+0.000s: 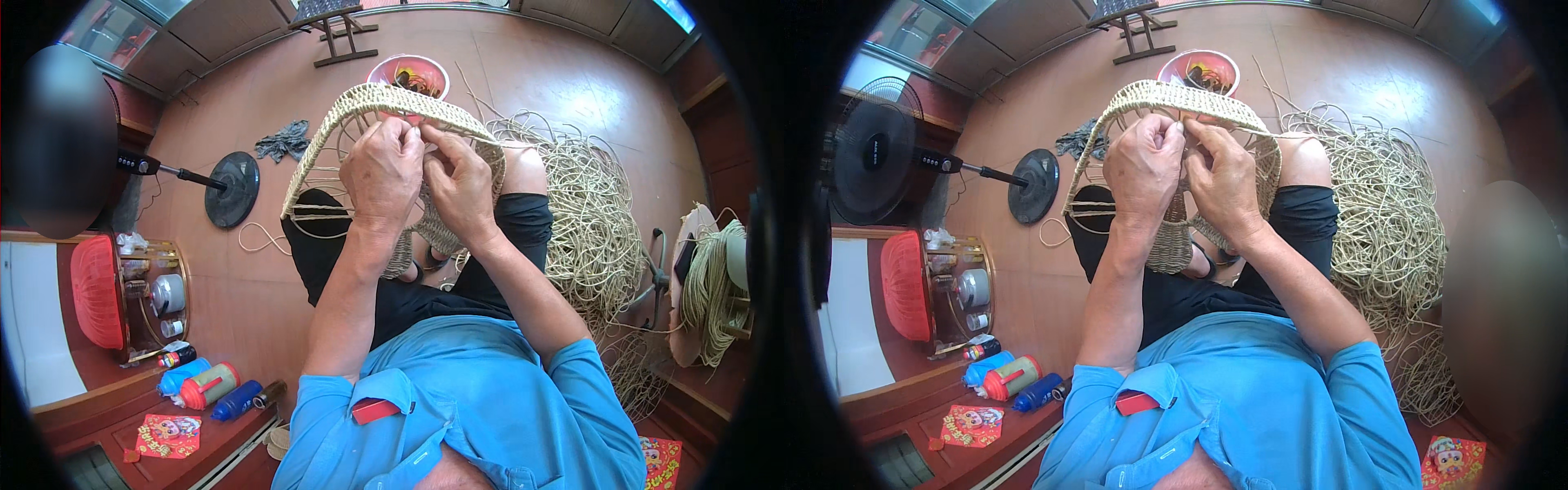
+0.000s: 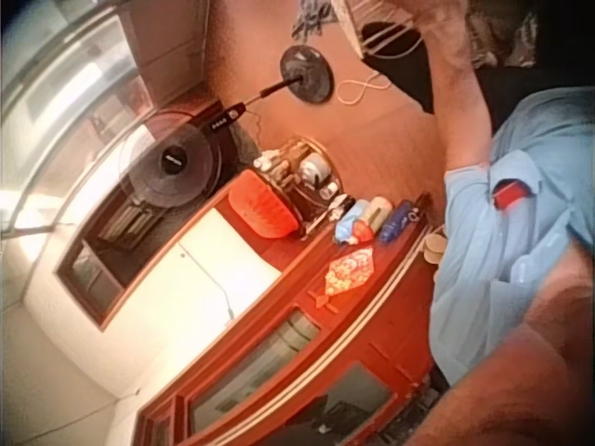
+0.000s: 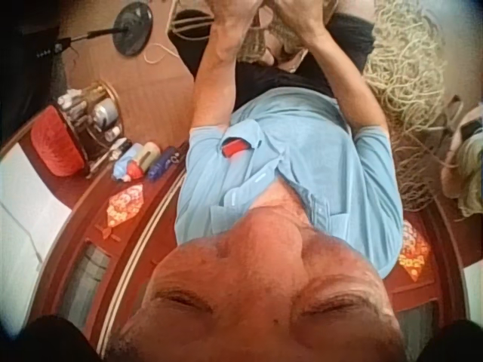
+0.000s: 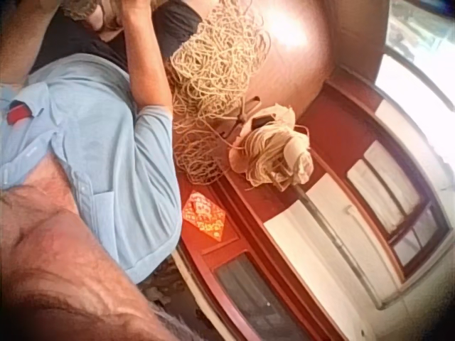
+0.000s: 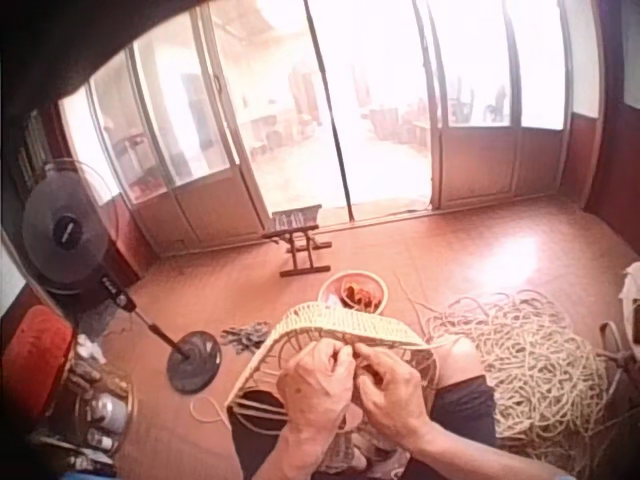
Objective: The recorder is weaving a basket or similar craft object using natural fibers by hand.
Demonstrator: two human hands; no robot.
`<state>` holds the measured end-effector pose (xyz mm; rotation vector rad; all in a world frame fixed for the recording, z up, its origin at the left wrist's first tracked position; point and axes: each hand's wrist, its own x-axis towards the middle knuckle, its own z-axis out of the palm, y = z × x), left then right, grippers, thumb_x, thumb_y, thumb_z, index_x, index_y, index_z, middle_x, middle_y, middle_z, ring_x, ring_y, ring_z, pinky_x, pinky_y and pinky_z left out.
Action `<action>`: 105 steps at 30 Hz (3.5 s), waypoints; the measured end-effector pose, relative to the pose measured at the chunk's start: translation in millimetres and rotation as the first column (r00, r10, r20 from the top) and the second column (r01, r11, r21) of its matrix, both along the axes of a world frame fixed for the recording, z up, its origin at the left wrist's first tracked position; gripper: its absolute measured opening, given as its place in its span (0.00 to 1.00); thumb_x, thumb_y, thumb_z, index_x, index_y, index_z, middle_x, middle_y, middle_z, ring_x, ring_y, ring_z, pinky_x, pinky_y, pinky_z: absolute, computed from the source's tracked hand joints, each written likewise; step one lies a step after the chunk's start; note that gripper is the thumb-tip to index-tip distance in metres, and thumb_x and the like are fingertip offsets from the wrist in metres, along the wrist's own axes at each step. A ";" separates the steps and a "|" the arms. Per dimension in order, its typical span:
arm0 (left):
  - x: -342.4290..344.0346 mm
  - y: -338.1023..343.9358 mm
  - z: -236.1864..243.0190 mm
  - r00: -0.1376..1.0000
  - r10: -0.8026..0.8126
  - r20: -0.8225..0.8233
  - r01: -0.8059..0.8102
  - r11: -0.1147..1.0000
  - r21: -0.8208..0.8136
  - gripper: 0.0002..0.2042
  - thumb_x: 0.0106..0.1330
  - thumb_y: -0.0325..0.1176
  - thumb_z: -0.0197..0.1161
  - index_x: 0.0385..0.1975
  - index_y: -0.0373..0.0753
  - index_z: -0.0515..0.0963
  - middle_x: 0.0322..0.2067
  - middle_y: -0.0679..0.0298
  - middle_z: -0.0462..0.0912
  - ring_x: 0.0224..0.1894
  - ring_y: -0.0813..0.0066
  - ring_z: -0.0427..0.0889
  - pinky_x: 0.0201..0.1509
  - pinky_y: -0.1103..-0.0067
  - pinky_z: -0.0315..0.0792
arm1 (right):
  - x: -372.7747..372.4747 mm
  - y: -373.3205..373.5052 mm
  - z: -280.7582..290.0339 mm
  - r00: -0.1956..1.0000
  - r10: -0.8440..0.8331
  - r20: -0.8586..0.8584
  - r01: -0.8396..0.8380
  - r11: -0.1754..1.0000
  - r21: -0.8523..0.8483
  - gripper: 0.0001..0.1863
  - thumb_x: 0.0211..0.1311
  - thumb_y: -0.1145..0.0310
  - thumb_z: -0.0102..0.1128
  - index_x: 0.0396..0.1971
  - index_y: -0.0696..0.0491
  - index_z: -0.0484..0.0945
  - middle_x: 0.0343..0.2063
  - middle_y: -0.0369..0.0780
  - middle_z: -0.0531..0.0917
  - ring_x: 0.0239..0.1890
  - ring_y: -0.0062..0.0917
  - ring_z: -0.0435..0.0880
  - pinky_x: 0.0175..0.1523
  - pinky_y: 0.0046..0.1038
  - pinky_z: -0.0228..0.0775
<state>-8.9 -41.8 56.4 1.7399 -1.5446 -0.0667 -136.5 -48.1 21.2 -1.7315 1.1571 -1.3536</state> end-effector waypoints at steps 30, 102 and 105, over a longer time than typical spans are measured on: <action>16.4 11.1 16.1 0.974 -0.159 -0.159 0.192 0.955 0.225 0.16 0.78 0.33 0.57 0.58 0.34 0.83 0.42 0.46 0.92 0.46 0.50 0.93 0.52 0.62 0.82 | 22.0 -20.5 3.1 0.694 -0.024 0.719 -0.455 0.759 0.465 0.12 0.78 0.66 0.56 0.37 0.57 0.83 0.24 0.33 0.81 0.21 0.15 0.77 0.26 0.25 0.66; 121.8 77.8 56.0 0.651 0.108 0.751 -0.036 0.993 -0.112 0.10 0.75 0.44 0.70 0.35 0.46 0.86 0.28 0.68 0.78 0.34 0.68 0.81 0.40 0.69 0.68 | 12.4 -5.2 -6.8 0.907 -0.073 -0.415 -0.181 0.822 -0.540 0.28 0.60 0.77 0.69 0.62 0.44 0.86 0.56 0.35 0.82 0.49 0.31 0.86 0.50 0.31 0.83; 122.9 62.5 63.8 0.637 0.145 0.757 0.048 0.973 -0.226 0.09 0.73 0.43 0.72 0.35 0.46 0.84 0.26 0.70 0.76 0.30 0.71 0.79 0.39 0.70 0.67 | 10.9 -8.4 -8.2 0.894 -0.095 -0.438 -0.190 0.804 -0.563 0.30 0.60 0.77 0.69 0.64 0.44 0.85 0.57 0.36 0.82 0.50 0.31 0.86 0.50 0.32 0.83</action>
